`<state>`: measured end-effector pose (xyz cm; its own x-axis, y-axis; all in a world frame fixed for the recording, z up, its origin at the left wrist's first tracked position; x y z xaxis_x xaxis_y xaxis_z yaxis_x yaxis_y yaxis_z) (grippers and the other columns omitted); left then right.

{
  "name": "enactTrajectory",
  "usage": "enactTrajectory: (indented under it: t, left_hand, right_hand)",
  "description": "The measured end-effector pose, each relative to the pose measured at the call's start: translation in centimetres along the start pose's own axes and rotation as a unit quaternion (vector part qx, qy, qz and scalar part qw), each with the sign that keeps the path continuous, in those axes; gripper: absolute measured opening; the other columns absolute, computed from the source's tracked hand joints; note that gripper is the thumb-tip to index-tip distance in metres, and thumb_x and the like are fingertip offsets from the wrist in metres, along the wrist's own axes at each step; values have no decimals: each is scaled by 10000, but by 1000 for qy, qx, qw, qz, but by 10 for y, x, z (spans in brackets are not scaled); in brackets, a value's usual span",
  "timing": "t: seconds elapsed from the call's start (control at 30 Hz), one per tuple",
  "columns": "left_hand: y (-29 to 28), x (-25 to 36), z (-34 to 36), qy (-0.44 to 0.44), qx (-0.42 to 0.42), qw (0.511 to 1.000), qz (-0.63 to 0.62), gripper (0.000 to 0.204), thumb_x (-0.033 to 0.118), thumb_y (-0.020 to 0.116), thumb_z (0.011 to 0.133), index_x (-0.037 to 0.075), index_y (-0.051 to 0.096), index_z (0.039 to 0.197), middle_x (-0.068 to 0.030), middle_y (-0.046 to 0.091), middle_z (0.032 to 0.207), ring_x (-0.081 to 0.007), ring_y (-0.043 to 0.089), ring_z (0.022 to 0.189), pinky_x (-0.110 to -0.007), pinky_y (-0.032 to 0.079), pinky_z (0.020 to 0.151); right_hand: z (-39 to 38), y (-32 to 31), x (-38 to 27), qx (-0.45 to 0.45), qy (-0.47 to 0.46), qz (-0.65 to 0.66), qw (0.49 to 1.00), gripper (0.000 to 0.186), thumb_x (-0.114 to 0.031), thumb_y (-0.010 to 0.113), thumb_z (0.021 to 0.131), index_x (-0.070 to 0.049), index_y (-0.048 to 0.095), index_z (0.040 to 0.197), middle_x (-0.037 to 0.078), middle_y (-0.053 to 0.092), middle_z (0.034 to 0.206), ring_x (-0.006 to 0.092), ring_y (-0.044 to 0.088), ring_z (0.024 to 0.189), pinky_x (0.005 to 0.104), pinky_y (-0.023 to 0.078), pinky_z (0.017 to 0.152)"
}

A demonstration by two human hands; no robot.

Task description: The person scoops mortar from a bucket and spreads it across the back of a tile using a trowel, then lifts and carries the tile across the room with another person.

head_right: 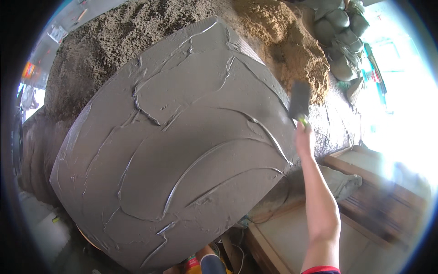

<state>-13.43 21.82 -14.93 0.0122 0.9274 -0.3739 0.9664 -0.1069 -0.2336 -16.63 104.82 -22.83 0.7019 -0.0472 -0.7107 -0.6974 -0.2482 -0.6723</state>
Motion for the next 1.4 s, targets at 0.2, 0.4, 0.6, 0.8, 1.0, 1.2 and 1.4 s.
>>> enactTrajectory:
  t: [0.2,0.4,0.6,0.8,1.0,1.2,1.4]
  left_hand:
    - [-6,7,-5,-12,-15,1000,0,1050,467,642,859,-83,26,1507,-282,472,1384,-410,522,1231,-502,433,1017]
    - [-7,6,2,17,6,999,-33,1037,445,648,863,-85,31,1507,-305,450,1396,-430,508,1238,-493,430,1022]
    - [1,0,3,15,1,998,-56,1024,436,648,861,-80,48,1510,-321,456,1379,-448,507,1226,-493,426,1022]
    - [-3,-21,-3,-24,0,996,-91,1041,440,652,849,-76,37,1511,-334,429,1395,-474,489,1231,-515,410,1030]
    - [0,-17,9,2,8,996,-89,1032,437,648,848,-67,43,1516,-313,425,1412,-449,475,1259,-514,406,1032]
    - [-20,-13,0,-30,-4,996,-83,1031,443,646,851,-53,41,1523,-286,414,1440,-421,459,1291,-505,386,1049]
    - [-19,-12,4,-6,7,996,-91,1031,459,635,856,-45,36,1526,-268,407,1455,-412,452,1300,-504,377,1056]
  right_hand:
    - [-10,132,-170,-186,-27,76,979,284,-292,558,959,-48,610,1095,51,619,793,118,561,590,276,436,492]
    - [77,162,-176,-161,4,-33,986,290,-301,573,935,-27,655,980,54,622,748,136,564,568,295,437,492]
    - [91,105,-105,33,66,-59,996,353,-356,549,895,-29,682,873,134,665,706,232,592,529,385,479,539]
    - [17,109,-93,-66,-53,0,996,411,-383,471,1019,-22,549,1198,66,566,754,133,504,501,289,433,434]
    - [-71,183,-161,-223,-36,28,974,413,-418,502,1007,-39,621,1123,44,589,748,105,529,520,283,453,453]
    - [-242,247,-174,-466,-2,23,884,450,-471,472,1011,-52,610,1100,56,623,711,133,633,640,318,523,542]
    - [-326,257,-179,-467,-346,-177,794,511,-415,450,1016,-19,498,1336,225,657,1085,352,684,898,405,572,787]
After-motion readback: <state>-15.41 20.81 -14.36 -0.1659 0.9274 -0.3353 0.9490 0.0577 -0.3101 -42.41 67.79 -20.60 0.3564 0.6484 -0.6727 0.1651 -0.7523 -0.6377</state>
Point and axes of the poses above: each hand's wrist, its own z-axis towards the middle knuckle, its own y-axis out of the palm, x = y × z, the point moved 4 cm from there along z, towards the middle knuckle
